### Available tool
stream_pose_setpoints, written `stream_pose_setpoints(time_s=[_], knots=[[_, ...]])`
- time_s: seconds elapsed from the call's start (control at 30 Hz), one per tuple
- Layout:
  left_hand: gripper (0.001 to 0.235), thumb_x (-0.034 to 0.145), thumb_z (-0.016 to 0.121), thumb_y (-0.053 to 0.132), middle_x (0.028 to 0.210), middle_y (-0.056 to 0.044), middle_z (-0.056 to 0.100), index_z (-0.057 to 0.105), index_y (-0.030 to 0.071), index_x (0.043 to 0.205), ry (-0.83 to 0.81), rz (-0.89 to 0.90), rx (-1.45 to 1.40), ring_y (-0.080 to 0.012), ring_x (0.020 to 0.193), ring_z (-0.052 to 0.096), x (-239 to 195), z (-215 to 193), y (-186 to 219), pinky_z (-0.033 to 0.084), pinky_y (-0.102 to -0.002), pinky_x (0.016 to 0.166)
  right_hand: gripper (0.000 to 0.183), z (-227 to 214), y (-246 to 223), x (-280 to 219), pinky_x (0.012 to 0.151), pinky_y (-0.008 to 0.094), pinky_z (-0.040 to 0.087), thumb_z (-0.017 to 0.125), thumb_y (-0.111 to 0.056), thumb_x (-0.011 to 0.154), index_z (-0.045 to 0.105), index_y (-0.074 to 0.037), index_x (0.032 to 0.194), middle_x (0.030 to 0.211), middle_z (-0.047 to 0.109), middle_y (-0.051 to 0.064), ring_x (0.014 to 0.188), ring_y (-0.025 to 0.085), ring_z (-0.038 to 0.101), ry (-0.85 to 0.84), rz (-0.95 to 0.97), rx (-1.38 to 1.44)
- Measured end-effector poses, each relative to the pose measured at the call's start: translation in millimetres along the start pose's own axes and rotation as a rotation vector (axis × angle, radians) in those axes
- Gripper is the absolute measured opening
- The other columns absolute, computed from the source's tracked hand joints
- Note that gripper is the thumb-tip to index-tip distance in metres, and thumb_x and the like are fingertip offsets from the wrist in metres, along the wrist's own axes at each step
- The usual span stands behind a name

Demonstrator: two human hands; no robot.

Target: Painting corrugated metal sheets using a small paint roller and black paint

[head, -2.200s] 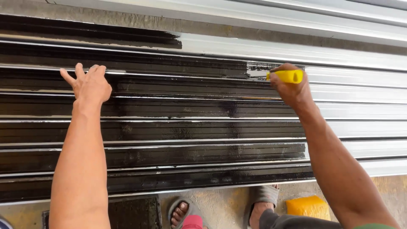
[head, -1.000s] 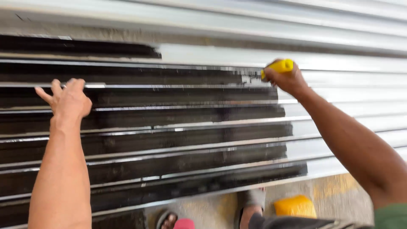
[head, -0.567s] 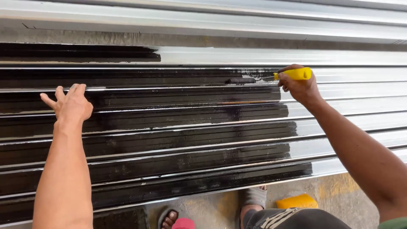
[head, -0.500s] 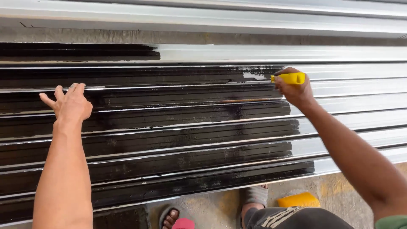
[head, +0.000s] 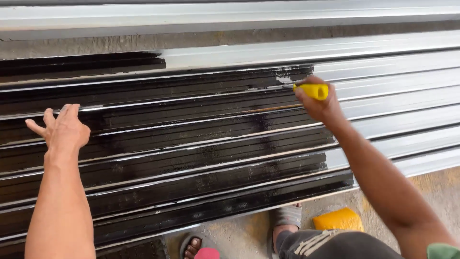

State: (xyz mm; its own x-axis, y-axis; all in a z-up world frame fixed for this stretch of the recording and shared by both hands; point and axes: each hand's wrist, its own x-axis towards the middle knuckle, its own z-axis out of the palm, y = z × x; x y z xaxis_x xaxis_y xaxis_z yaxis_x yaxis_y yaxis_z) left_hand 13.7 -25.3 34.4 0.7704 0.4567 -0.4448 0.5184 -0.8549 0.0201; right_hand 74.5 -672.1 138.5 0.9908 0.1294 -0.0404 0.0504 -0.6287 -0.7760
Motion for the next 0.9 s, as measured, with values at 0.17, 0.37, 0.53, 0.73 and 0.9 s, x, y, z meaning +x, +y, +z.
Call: stream_pose_setpoints(time_s=[0.17, 0.37, 0.53, 0.73, 0.9], knots=[[0.068, 0.087, 0.043, -0.019, 0.159, 0.005, 0.045, 0.054, 0.019, 0.143, -0.023, -0.031, 0.029, -0.0402, 0.16, 0.014, 9.5, 8.4, -5.8, -0.017, -0.069, 0.118, 0.018, -15.8, -15.6, 22.1, 0.054, 0.024, 0.057, 0.074, -0.021, 0.097, 0.068, -0.006, 0.106, 0.087, 0.073, 0.008, 0.069, 0.014, 0.069, 0.058, 0.059, 0.019], [0.075, 0.084, 0.039, -0.023, 0.163, 0.006, 0.041, 0.051, 0.019, 0.145, -0.045, -0.035, 0.004, -0.039, 0.16, 0.012, 3.4, 3.8, -0.1, -0.016, -0.068, 0.118, 0.023, -20.0, 22.1, 15.8, 0.065, 0.027, 0.058, 0.071, -0.019, 0.099, 0.066, -0.006, 0.117, 0.103, 0.069, 0.01, 0.081, 0.019, 0.067, -0.015, -0.047, 0.052], [0.084, 0.083, 0.045, -0.024, 0.165, 0.0, 0.039, 0.043, 0.018, 0.155, 0.004, 0.0, 0.003, -0.0425, 0.159, 0.013, -0.9, 7.5, -3.9, -0.016, -0.069, 0.117, 0.014, -41.7, 10.5, 34.1, 0.054, 0.022, 0.056, 0.074, -0.018, 0.096, 0.066, -0.009, 0.103, 0.087, 0.071, 0.007, 0.07, 0.012, 0.069, 0.14, 0.201, 0.102], [0.088, 0.078, 0.042, -0.028, 0.166, 0.0, 0.038, 0.045, 0.018, 0.152, -0.01, -0.027, -0.04, -0.0395, 0.16, 0.009, -4.5, 4.1, 3.1, -0.017, -0.068, 0.116, 0.018, -22.7, 75.7, 13.3, 0.065, 0.023, 0.057, 0.067, -0.019, 0.107, 0.064, -0.004, 0.116, 0.094, 0.069, 0.01, 0.073, 0.014, 0.063, 0.186, -0.101, 0.208], [0.079, 0.078, 0.047, -0.02, 0.161, -0.004, 0.048, 0.054, 0.015, 0.148, 0.056, 0.028, 0.058, -0.0447, 0.158, 0.017, 25.5, 29.6, -17.1, -0.017, -0.07, 0.115, 0.016, -12.2, 100.6, -14.4, 0.061, 0.022, 0.054, 0.07, -0.016, 0.103, 0.065, -0.008, 0.115, 0.092, 0.07, 0.008, 0.073, 0.014, 0.065, 0.193, -0.089, 0.252]])
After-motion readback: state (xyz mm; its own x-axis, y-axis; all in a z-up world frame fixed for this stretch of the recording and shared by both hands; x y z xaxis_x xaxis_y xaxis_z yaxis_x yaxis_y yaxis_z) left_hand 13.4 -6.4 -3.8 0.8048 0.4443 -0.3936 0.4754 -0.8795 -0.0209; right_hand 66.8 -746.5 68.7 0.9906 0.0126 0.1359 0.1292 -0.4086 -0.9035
